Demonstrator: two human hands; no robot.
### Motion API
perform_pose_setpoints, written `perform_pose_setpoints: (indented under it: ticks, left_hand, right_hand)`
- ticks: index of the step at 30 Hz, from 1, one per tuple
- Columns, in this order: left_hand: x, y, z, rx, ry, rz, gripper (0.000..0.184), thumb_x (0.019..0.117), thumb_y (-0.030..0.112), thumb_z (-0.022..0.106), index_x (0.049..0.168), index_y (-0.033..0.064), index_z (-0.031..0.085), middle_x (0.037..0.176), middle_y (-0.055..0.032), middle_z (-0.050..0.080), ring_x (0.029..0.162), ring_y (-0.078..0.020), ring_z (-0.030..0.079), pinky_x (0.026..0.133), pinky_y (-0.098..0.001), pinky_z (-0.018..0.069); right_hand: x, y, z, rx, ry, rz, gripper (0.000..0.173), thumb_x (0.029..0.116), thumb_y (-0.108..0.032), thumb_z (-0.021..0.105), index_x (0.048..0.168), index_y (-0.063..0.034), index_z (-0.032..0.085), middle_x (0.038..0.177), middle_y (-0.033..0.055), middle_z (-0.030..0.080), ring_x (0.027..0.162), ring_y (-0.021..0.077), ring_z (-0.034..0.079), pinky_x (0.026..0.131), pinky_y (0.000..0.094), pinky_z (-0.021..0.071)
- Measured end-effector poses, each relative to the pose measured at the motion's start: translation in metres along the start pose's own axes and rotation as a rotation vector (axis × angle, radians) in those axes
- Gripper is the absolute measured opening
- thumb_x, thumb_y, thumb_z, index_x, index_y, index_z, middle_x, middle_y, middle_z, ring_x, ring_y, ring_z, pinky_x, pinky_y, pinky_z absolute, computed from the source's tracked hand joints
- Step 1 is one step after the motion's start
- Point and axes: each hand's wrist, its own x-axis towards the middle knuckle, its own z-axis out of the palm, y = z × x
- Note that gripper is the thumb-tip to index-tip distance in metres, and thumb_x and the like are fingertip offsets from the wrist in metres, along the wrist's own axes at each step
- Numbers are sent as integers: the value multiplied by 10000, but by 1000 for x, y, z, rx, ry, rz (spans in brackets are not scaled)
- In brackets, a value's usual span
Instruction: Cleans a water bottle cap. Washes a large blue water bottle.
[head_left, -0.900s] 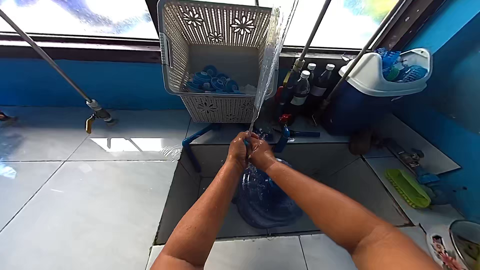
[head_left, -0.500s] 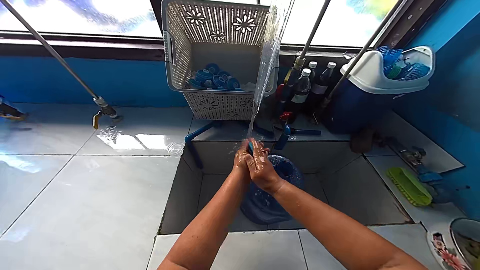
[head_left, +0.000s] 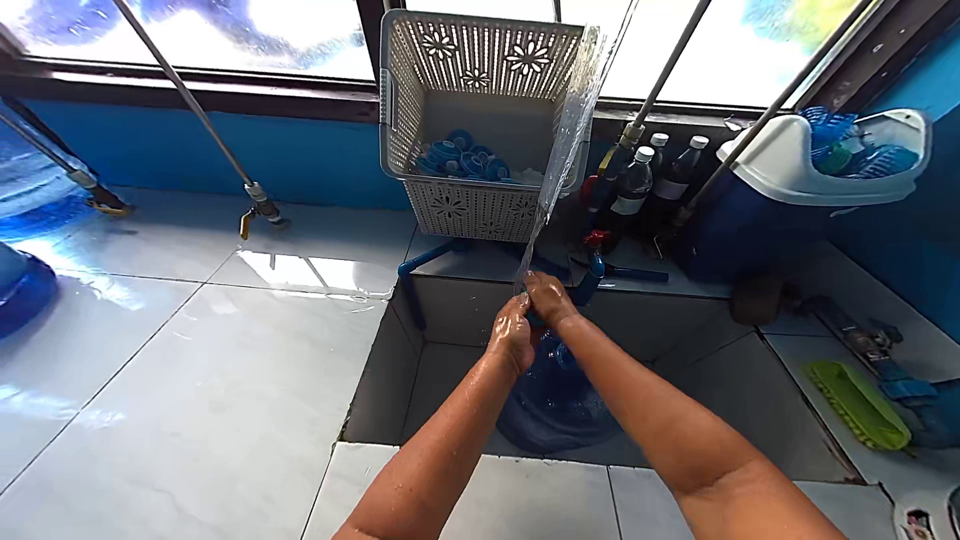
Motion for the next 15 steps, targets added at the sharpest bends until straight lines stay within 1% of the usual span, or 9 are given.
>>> perform_pose_setpoints:
  ticks: [1,3,4,6,8,10,13,14,15]
  left_hand:
    - [5,6,-3,-10,22,-24,387,1138,271,277,1279,16,531,1044,-130,636,923,-211,639,838,-371,542]
    - [20,19,-13,13,128,-58,414,1124,376,297,1110,64,569,773,-65,613,649,-154,609,606,-315,531]
    - [26,24,-22,5,138,-75,442,1119,409,291,1093,65,569,763,-74,611,622,-160,605,572,-311,524]
    - [28,33,-39,-48,78,-78,548,1113,459,209,1198,51,565,920,-133,682,728,-216,677,638,-342,572]
    - [22,41,-51,-114,0,-55,613,1115,459,119,1305,32,515,1147,-194,661,909,-294,700,782,-412,590]
    - [16,41,-56,-115,-18,-40,632,1112,452,93,1305,28,520,1172,-194,660,926,-296,701,802,-417,588]
    - [9,35,-48,-19,13,-6,540,1125,415,154,1219,51,542,1016,-124,679,807,-200,686,723,-337,581]
    - [7,30,-43,63,24,39,476,1131,373,198,1229,71,553,976,-92,672,787,-161,666,712,-310,565]
    - [5,26,-41,165,0,100,410,1133,309,245,1337,85,521,1028,-84,638,843,-151,634,759,-315,541]
  right_hand:
    - [-8,-1,6,-59,21,-55,485,1128,-258,329,1466,52,488,1483,286,506,1411,411,466,1168,576,354]
    - [-37,6,23,-195,8,-309,513,1063,-144,421,1517,92,401,1614,296,328,1547,418,238,1268,527,198]
    - [-55,13,32,-245,32,-440,479,1030,-95,450,1471,89,484,1599,287,371,1544,436,244,1270,541,195]
    - [-77,27,38,-239,190,-641,335,935,1,516,1181,30,741,1361,227,651,1361,414,548,1157,566,400]
    - [-80,33,31,-189,261,-675,262,903,13,537,1022,22,770,1112,202,737,1112,354,696,979,491,549]
    - [-72,32,26,-139,298,-684,242,915,15,556,1061,46,746,1049,217,716,988,324,718,847,438,601]
    - [-52,20,21,-287,293,-775,275,892,2,586,1127,43,723,1066,240,672,901,349,712,714,467,607]
    - [-46,15,20,-378,260,-766,260,891,-27,611,1109,45,732,1057,262,669,859,379,714,676,504,597]
    - [-44,9,20,-424,219,-717,258,891,-50,627,1099,53,738,1048,276,663,822,399,709,652,531,577]
